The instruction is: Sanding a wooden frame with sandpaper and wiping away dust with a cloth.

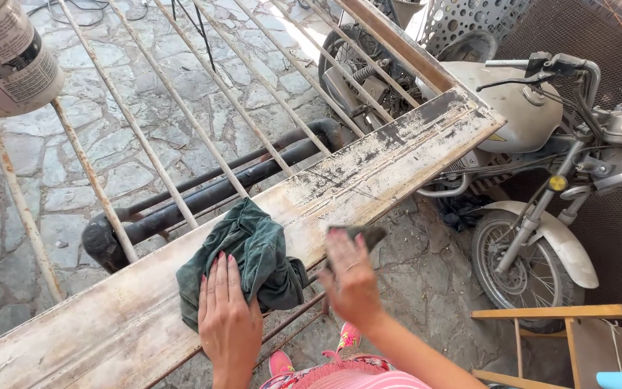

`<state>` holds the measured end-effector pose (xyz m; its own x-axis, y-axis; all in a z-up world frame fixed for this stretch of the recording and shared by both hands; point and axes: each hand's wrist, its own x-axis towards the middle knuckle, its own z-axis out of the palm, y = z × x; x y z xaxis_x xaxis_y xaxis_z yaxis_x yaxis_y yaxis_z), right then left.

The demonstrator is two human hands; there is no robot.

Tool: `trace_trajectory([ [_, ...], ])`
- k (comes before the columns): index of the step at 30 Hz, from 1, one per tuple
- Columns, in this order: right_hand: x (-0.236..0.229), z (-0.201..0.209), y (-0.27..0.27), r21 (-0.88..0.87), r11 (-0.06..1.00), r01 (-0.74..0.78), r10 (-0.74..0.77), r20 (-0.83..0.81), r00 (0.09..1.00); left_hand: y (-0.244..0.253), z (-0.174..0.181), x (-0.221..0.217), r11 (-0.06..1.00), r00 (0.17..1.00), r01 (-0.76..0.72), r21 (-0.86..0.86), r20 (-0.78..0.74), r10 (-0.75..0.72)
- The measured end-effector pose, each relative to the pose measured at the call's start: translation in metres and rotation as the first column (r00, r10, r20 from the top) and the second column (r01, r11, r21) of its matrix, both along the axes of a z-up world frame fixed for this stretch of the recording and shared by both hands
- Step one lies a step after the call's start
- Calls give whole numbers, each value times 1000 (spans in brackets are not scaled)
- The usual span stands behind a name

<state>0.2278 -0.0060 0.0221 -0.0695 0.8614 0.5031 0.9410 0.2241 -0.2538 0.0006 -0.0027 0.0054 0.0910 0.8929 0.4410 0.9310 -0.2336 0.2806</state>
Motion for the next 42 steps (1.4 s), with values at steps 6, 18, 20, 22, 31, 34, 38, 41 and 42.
trace_trajectory([
  [6,11,-3,6,56,998,-38,32,101,994,3,1,0,1000,1000,-3,8,2,3],
  [18,1,-13,2,36,998,59,-59,-12,998,1,1,0,1000,1000,3,22,-4,-3],
  [20,-25,-7,-12,-13,969,-247,245,-81,966,2,-1,0,1000,1000,-8,8,-11,8],
  [22,-16,-2,-7,37,968,-248,250,-58,967,3,-1,1,1000,1000,-9,14,-10,10],
  [31,15,2,18,144,989,43,-44,5,999,2,4,1,1000,1000,-13,2,-20,13],
  [34,-13,-14,1,181,951,-250,254,2,967,4,7,4,1000,999,-22,8,-26,22],
  [38,57,5,38,267,951,-156,127,124,984,4,5,4,999,997,-45,16,-61,46],
  [41,118,-20,53,164,976,141,-122,-121,985,5,10,4,999,999,-32,13,-34,32],
  [42,93,-8,47,162,977,136,-117,-122,986,1,9,5,999,999,-37,11,-35,37],
])
